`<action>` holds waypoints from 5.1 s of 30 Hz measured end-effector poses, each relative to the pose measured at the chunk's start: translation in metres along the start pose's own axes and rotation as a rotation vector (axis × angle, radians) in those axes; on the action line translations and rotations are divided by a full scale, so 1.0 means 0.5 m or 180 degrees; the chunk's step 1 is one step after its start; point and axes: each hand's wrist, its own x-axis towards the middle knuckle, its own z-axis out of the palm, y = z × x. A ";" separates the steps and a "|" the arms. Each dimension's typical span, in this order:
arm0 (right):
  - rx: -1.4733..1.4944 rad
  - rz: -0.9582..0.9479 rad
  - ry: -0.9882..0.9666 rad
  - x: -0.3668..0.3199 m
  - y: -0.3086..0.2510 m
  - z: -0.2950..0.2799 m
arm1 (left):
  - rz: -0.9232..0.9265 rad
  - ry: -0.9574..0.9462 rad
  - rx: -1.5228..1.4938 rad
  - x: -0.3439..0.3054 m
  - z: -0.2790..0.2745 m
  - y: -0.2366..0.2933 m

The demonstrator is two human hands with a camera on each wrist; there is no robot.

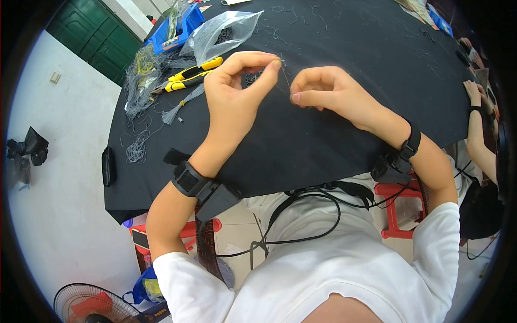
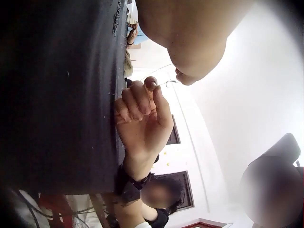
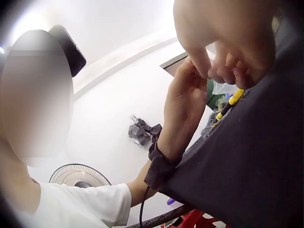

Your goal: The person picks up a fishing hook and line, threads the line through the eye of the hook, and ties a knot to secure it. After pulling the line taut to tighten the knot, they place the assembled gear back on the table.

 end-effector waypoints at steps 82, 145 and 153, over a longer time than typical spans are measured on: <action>0.0025 -0.0497 0.0341 -0.010 -0.010 0.012 | 0.0245 0.1710 0.2525 0.120 -0.300 -0.081; 0.0904 -0.0006 0.0622 -0.001 0.006 -0.004 | 0.1328 -0.0813 0.1765 0.010 -0.014 0.022; 0.0923 -0.0126 0.0612 -0.003 -0.001 0.000 | 0.1142 -0.0617 0.1752 0.009 -0.010 0.022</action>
